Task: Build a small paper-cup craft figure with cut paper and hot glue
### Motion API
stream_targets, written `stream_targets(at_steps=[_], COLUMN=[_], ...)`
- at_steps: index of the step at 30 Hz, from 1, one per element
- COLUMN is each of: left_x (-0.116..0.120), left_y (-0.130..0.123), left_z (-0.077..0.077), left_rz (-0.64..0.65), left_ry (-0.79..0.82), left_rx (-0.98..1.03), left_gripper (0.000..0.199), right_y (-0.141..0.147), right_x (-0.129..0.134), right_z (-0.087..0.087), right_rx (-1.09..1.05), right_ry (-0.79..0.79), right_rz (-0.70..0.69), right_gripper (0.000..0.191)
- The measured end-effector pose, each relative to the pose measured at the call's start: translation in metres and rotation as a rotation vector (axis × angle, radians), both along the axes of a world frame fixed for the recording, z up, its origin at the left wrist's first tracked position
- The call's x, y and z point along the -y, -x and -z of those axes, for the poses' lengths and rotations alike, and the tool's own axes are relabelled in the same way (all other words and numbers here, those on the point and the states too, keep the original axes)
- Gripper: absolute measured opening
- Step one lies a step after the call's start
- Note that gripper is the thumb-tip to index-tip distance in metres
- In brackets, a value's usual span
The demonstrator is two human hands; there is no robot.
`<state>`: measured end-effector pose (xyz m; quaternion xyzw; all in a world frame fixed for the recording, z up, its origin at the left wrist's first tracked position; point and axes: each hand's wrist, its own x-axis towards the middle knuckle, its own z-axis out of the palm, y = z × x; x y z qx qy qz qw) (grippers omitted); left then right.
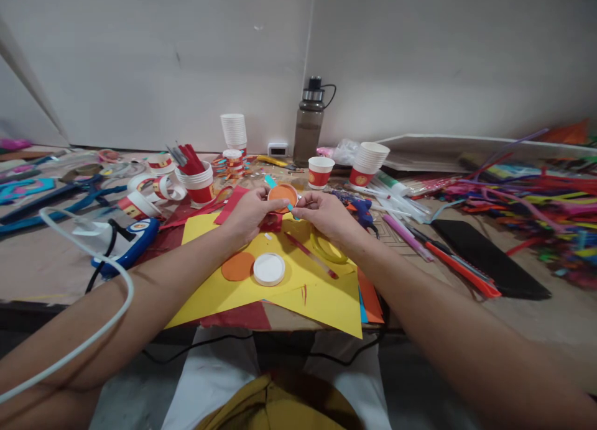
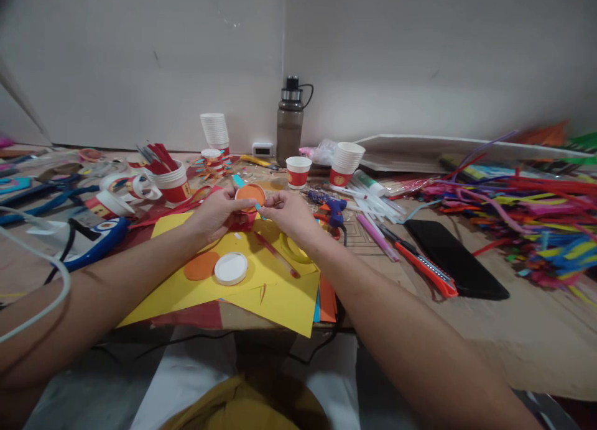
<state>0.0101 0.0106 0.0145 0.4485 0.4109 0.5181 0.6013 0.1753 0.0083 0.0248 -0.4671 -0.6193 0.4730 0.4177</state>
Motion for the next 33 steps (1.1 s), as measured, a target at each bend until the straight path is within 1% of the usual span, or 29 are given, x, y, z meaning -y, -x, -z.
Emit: stream_targets(at_steps=[3,8,13,16,20,24,29,33], left_x=[0.000,0.002,0.001,0.000,-0.001,-0.005,-0.008,-0.007], left_y=[-0.001,-0.001,0.000,0.001,0.003,0.007,0.009,0.011], left_z=[0.000,-0.002,-0.003,-0.004,-0.007,-0.008,-0.007,-0.006], left_rz=[-0.003,0.033,0.039,0.041,0.079,0.094,0.140,0.167], left_ry=[0.011,0.027,0.012,0.036,0.058,0.029,-0.017,-0.017], left_rx=[-0.010,-0.003,-0.009,-0.020,-0.022,-0.025,-0.053,-0.070], left_gripper=[0.043,0.045,0.044,0.043,0.046,0.048,0.041,0.041], right_y=[0.000,0.001,0.000,-0.001,-0.002,-0.002,-0.003,-0.004], right_x=[0.001,0.000,0.001,0.001,0.000,0.001,0.002,0.001], right_z=[-0.001,-0.001,-0.002,-0.001,-0.001,-0.003,-0.004,-0.003], right_rx=[0.009,0.044,0.080,0.100,0.116,0.088,0.113,0.126], right_ry=[-0.002,-0.018,-0.032,-0.033,-0.024,-0.007,-0.022,-0.002], right_rz=[0.008,0.010,0.005,0.013,0.042,0.017,0.020,0.002], right_gripper=[0.016,0.015,0.014,0.014,0.015,0.013,0.012,0.011])
